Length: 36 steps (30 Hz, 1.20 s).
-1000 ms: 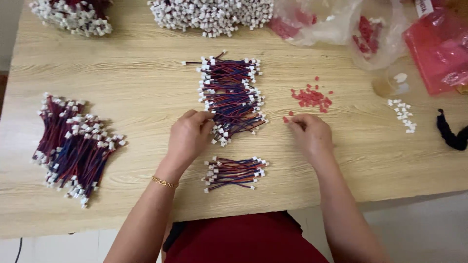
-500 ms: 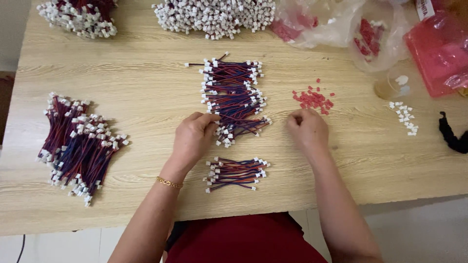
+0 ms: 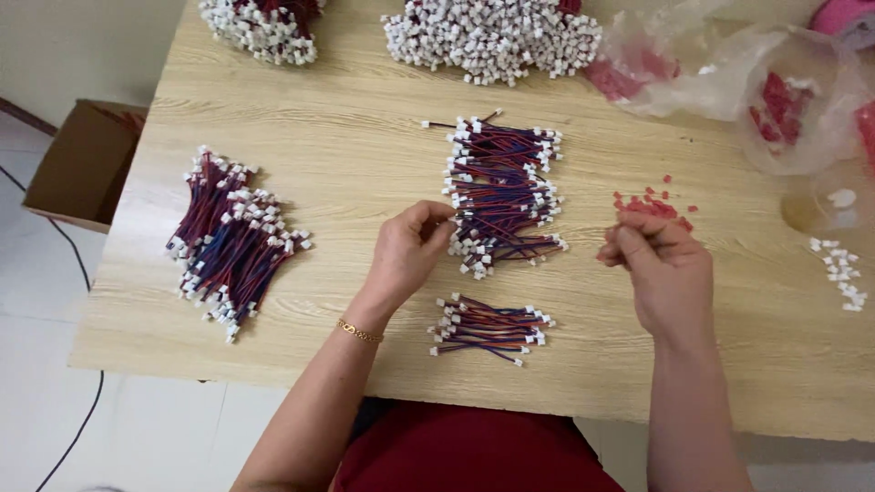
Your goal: Sorting and bundling small wire cables with connectors at a factory workstation
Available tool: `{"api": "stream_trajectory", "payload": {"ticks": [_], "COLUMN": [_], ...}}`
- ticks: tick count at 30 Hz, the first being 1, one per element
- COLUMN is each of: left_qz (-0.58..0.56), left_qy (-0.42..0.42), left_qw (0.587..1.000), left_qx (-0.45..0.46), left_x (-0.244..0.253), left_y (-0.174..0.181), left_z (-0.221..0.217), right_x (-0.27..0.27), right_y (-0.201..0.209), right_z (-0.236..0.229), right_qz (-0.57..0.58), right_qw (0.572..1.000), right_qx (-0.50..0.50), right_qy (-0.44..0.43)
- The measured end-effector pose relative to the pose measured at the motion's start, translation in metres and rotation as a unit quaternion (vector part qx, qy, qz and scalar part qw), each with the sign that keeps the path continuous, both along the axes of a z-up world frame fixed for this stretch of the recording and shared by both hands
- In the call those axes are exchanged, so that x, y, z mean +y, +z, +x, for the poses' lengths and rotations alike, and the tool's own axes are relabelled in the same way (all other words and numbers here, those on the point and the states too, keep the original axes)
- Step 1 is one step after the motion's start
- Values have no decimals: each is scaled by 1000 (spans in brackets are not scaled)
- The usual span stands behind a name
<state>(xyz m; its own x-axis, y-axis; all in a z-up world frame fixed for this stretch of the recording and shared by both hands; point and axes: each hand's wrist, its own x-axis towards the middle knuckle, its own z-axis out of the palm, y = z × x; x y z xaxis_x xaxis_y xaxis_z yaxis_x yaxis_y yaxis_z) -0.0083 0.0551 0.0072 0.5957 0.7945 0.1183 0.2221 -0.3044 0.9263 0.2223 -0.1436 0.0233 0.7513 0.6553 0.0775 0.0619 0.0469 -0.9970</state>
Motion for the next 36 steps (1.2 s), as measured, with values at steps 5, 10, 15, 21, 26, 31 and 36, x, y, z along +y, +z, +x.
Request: {"api": "stream_trajectory", "payload": {"ticks": [5,10,15,21,26,31,36], "left_qz": [-163,-268,-268,-300,-315,-312,-307], "left_qy": [2,0,-30,-46,-57,-95,-101], "left_qw": [977,945,934,912,899,899,899], "left_qx": [-137,-189,-233,-277,-299,-291,-294], "left_x": [-10,-30,-41,-50,-53,-53,-51], "left_y": [-10,13,12,13,9,10,20], "left_z": [4,-1,-2,-3,-3,-7,-5], "right_x": [16,38,52,53,53,54,51], "right_y": [33,58,84,80,69,52,63], "right_z": [-54,-92,-104,-106,-105,-99,-103], "right_qz": [7,27,23,-21,9,47,47], "right_qw": [998,981,935,935,958,965,964], "right_qx": [19,-85,-321,-312,-235,-172,-195], "right_qy": [67,169,148,165,164,191,176]}}
